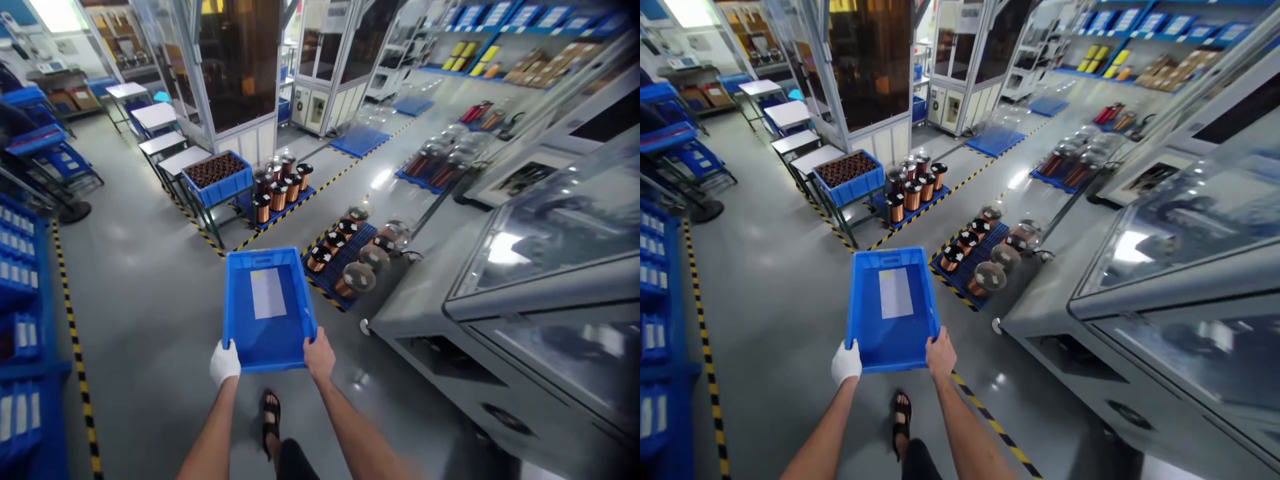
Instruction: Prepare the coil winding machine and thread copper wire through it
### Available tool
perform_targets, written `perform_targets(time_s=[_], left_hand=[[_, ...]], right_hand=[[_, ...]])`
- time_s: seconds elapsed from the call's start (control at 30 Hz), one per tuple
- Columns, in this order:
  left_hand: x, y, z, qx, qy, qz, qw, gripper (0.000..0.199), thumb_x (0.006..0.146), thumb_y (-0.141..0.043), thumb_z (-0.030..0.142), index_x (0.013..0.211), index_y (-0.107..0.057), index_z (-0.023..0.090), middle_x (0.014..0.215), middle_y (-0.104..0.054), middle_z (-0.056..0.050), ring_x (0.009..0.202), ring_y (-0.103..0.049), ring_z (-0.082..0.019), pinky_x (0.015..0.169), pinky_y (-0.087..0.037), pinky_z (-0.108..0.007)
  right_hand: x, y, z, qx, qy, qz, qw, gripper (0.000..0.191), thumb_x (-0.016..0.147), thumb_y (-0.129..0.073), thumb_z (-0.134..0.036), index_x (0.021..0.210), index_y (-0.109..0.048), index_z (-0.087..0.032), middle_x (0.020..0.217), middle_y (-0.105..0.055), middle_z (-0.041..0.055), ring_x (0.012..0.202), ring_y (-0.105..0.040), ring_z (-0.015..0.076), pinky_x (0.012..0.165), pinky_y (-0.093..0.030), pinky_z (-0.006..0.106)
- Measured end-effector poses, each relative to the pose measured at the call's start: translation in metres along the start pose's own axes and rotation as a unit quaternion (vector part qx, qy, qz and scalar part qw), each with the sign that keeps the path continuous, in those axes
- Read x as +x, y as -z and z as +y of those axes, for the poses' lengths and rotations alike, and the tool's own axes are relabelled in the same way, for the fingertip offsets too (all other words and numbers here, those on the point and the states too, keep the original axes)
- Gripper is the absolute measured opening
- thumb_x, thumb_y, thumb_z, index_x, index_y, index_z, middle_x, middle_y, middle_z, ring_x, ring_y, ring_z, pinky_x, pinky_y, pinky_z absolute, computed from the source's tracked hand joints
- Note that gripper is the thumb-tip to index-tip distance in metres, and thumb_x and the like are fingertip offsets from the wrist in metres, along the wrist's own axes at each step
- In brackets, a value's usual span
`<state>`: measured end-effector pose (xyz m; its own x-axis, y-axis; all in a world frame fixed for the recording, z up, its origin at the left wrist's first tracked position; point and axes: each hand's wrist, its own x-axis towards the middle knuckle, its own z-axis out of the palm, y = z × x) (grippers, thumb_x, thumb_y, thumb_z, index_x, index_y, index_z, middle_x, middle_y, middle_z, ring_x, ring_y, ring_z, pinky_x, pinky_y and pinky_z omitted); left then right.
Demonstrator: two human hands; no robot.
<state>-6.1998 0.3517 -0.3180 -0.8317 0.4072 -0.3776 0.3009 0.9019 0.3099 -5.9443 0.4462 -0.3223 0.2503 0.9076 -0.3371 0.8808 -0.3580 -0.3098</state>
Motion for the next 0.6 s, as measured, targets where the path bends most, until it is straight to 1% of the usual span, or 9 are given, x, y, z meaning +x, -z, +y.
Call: perform_targets(time_s=[0.1, 0.2, 0.3, 0.37, 0.43, 0.53, 0.6], left_hand=[[0.051, 0.012, 0.042, 0.003, -0.016, -0.018, 1.000, 0.046, 0.108, -0.041, 0.056, 0.118, -0.078, 0.029, 0.117, -0.083, -0.013, 0.103, -0.079, -0.034, 0.080, -0.053, -0.038], [0.099, 0.021, 0.084, 0.004, -0.038, -0.032, 0.999, 0.047, 0.108, -0.041, 0.056, 0.118, -0.077, 0.029, 0.120, -0.083, -0.013, 0.104, -0.079, -0.034, 0.081, -0.052, -0.037], [0.150, 0.030, 0.134, 0.011, -0.061, -0.045, 0.997, 0.044, 0.107, -0.043, 0.054, 0.115, -0.077, 0.027, 0.116, -0.083, -0.014, 0.100, -0.079, -0.033, 0.078, -0.051, -0.036], [0.187, 0.035, 0.173, 0.016, -0.083, -0.050, 0.995, 0.045, 0.108, -0.043, 0.054, 0.113, -0.078, 0.027, 0.114, -0.083, -0.014, 0.098, -0.079, -0.033, 0.076, -0.050, -0.036], [0.226, 0.038, 0.217, 0.019, -0.109, -0.054, 0.992, 0.046, 0.108, -0.042, 0.054, 0.114, -0.077, 0.026, 0.116, -0.082, -0.014, 0.099, -0.078, -0.033, 0.077, -0.050, -0.036], [0.281, 0.038, 0.286, 0.021, -0.148, -0.069, 0.986, 0.043, 0.108, -0.043, 0.052, 0.116, -0.077, 0.026, 0.116, -0.082, -0.014, 0.101, -0.077, -0.032, 0.079, -0.050, -0.035], [0.314, 0.035, 0.331, 0.022, -0.174, -0.079, 0.981, 0.041, 0.108, -0.046, 0.050, 0.114, -0.077, 0.025, 0.115, -0.081, -0.014, 0.101, -0.077, -0.031, 0.081, -0.050, -0.035]], right_hand=[[0.032, -0.004, -0.041, 0.003, -0.017, 0.008, 1.000, 0.023, 0.109, -0.044, -0.031, 0.127, -0.055, -0.024, 0.125, -0.076, 0.0093, 0.102, -0.077, 0.0236, 0.080, -0.047, 0.032], [0.068, -0.006, -0.080, 0.009, -0.036, 0.010, 0.999, 0.027, 0.110, -0.041, -0.032, 0.131, -0.054, -0.024, 0.128, -0.076, 0.0104, 0.103, -0.078, 0.0245, 0.081, -0.048, 0.033], [0.106, -0.004, -0.123, 0.016, -0.059, 0.008, 0.998, 0.029, 0.111, -0.038, -0.033, 0.133, -0.054, -0.024, 0.128, -0.076, 0.0119, 0.104, -0.078, 0.0247, 0.083, -0.049, 0.033], [0.133, -0.001, -0.156, 0.024, -0.082, 0.017, 0.996, 0.029, 0.111, -0.039, -0.033, 0.134, -0.054, -0.024, 0.129, -0.076, 0.0129, 0.107, -0.078, 0.0253, 0.085, -0.050, 0.034], [0.162, 0.006, -0.191, 0.031, -0.105, 0.031, 0.994, 0.030, 0.110, -0.040, -0.032, 0.135, -0.054, -0.024, 0.130, -0.075, 0.0141, 0.109, -0.078, 0.0259, 0.087, -0.051, 0.034], [0.209, 0.017, -0.238, 0.031, -0.143, 0.039, 0.988, 0.029, 0.110, -0.041, -0.031, 0.134, -0.055, -0.023, 0.124, -0.077, 0.0149, 0.106, -0.078, 0.0261, 0.087, -0.051, 0.034], [0.240, 0.023, -0.264, 0.026, -0.166, 0.041, 0.985, 0.030, 0.110, -0.040, -0.032, 0.135, -0.055, -0.023, 0.121, -0.078, 0.0148, 0.105, -0.079, 0.0265, 0.086, -0.052, 0.034]])
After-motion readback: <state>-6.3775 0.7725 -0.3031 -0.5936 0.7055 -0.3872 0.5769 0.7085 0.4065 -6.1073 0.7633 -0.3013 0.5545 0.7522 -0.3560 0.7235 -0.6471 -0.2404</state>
